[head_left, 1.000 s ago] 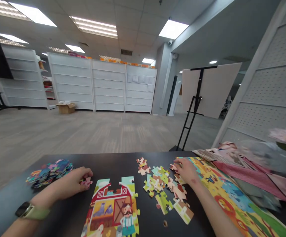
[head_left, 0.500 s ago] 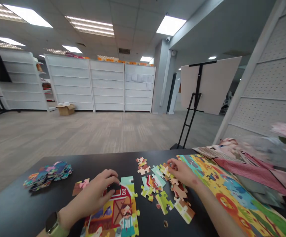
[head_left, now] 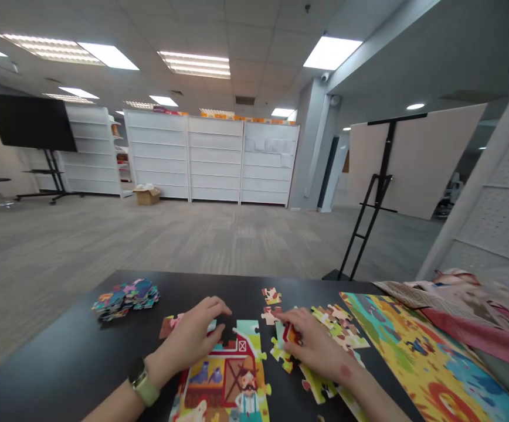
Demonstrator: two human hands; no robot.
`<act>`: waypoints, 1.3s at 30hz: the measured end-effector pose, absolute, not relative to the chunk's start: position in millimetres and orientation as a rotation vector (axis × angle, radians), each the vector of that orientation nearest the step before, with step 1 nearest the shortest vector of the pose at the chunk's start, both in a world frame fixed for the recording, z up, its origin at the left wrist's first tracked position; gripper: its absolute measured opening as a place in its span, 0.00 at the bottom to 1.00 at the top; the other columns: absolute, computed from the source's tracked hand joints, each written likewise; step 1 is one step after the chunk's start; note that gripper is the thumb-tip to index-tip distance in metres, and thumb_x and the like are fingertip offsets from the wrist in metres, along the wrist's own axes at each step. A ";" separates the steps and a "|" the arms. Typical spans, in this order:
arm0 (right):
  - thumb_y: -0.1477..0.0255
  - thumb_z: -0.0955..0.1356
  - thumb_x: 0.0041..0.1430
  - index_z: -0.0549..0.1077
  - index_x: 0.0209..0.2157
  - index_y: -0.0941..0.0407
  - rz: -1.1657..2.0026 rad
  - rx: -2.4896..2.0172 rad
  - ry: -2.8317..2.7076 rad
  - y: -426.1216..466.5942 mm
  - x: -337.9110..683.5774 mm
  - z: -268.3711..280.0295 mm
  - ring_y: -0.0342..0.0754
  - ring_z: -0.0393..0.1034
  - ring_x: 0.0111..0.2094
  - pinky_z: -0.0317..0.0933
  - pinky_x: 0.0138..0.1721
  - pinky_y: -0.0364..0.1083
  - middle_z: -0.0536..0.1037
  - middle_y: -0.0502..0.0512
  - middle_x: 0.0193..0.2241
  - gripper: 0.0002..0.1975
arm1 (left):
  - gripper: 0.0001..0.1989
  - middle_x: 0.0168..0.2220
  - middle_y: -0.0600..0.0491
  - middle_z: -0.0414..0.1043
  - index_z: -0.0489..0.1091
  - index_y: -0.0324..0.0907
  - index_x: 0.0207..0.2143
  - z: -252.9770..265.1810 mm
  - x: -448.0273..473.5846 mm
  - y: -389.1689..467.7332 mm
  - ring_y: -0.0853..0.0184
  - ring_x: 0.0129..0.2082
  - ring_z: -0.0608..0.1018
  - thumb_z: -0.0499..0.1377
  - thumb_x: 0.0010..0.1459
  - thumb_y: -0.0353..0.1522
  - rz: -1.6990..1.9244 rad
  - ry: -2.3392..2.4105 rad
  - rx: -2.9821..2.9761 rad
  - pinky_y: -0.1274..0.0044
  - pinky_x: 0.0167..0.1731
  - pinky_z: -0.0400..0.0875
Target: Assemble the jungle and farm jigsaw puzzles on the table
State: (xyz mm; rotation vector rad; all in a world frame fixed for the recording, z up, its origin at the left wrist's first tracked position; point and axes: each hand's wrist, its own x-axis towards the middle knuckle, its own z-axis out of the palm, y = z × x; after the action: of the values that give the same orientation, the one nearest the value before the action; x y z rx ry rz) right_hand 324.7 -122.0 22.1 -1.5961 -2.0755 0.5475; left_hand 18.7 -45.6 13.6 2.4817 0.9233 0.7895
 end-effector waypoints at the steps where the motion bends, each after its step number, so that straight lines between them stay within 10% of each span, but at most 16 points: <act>1: 0.74 0.69 0.53 0.73 0.56 0.52 0.562 -1.587 -2.030 -120.4 325.5 22.6 0.56 0.67 0.52 0.59 0.56 0.54 0.75 0.58 0.49 0.26 | 0.16 0.48 0.50 0.71 0.70 0.46 0.47 15.9 19.2 -46.1 0.62 0.49 0.73 0.54 0.59 0.24 0.804 0.921 2.472 0.71 0.51 0.67; 8: 0.58 0.71 0.55 0.76 0.40 0.57 1.032 -1.329 -1.566 -115.5 312.5 12.7 0.43 0.63 0.25 0.59 0.29 0.44 0.68 0.47 0.25 0.17 | 0.10 0.42 0.53 0.74 0.71 0.45 0.43 24.0 45.2 -80.1 0.64 0.42 0.74 0.59 0.58 0.27 0.734 0.834 2.311 0.77 0.43 0.66; 13: 0.58 0.77 0.48 0.71 0.29 0.57 1.398 -1.115 -1.554 -125.5 280.3 4.1 0.40 0.62 0.24 0.56 0.28 0.41 0.70 0.46 0.23 0.19 | 0.07 0.30 0.59 0.70 0.67 0.43 0.34 4.4 68.5 -100.8 0.71 0.29 0.71 0.64 0.54 0.29 0.640 0.828 2.018 0.83 0.28 0.61; 18: 0.57 0.69 0.61 0.73 0.44 0.55 1.079 -1.201 -1.671 -127.5 286.9 10.0 0.45 0.66 0.31 0.60 0.34 0.43 0.72 0.49 0.30 0.17 | 0.09 0.36 0.54 0.77 0.71 0.42 0.43 5.1 42.8 -58.9 0.67 0.35 0.77 0.59 0.60 0.32 0.813 0.911 2.043 0.81 0.33 0.68; 39: 0.61 0.62 0.66 0.74 0.45 0.54 0.584 -1.439 -1.637 -116.6 317.3 16.6 0.48 0.69 0.31 0.60 0.34 0.45 0.75 0.50 0.29 0.15 | 0.10 0.46 0.52 0.78 0.79 0.47 0.41 -10.1 25.7 -26.7 0.62 0.47 0.77 0.57 0.65 0.32 0.666 0.929 2.477 0.72 0.51 0.67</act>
State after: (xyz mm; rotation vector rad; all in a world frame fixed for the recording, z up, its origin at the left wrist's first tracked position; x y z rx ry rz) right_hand 317.3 -116.6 16.6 -1.4390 -1.6371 0.5838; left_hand 25.7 -26.7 -10.1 2.4765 0.9286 0.6657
